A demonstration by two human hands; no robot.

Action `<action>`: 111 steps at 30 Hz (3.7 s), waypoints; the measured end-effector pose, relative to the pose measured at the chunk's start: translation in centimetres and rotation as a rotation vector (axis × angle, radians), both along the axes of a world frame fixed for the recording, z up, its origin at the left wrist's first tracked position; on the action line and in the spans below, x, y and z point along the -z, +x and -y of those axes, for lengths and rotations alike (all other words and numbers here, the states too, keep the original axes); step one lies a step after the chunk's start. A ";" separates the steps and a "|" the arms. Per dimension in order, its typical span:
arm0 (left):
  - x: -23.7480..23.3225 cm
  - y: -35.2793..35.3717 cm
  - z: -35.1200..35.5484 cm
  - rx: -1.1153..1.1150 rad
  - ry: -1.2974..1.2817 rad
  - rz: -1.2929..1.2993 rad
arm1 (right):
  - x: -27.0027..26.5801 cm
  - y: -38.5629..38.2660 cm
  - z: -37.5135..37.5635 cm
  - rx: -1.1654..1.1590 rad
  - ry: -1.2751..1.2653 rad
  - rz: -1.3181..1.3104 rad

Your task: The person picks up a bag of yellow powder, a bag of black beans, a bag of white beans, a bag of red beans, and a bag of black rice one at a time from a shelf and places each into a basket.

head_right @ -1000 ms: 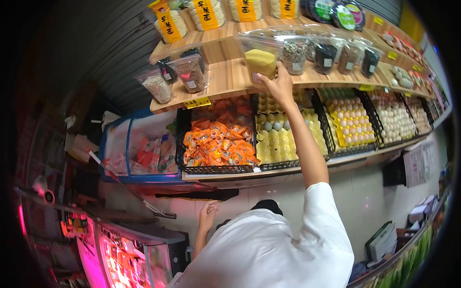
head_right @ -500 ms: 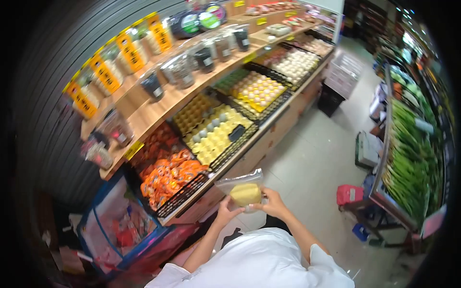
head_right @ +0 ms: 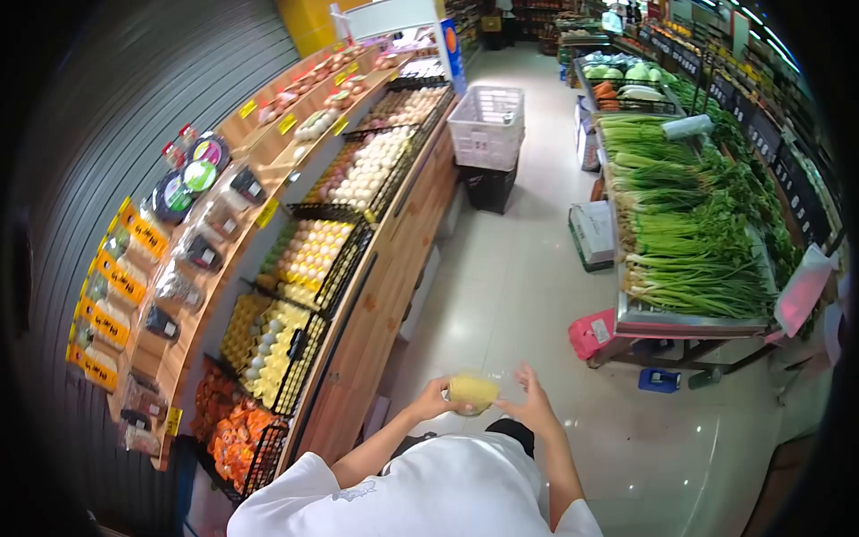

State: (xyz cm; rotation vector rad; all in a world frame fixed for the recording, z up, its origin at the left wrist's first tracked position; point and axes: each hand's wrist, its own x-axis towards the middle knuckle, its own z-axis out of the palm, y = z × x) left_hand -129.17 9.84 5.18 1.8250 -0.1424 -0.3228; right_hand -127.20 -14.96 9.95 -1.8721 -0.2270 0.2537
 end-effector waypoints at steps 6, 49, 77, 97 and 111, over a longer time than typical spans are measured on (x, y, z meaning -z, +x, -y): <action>-2.8 8.5 5.3 0.098 0.125 0.068 | -6.7 7.1 7.6 0.031 -0.281 0.368; -2.9 95.0 18.7 0.390 0.183 0.224 | -6.5 89.5 17.4 -0.108 -0.456 0.205; 4.1 134.2 4.4 -0.909 0.265 0.206 | -4.9 151.3 -9.2 -0.755 -0.475 0.489; 2.7 142.4 24.1 -1.923 0.146 -0.499 | 23.4 165.6 -23.3 -1.388 -0.968 0.292; 2.5 142.4 29.0 -2.100 0.022 -0.549 | 31.0 166.8 -23.2 -1.518 -0.855 0.209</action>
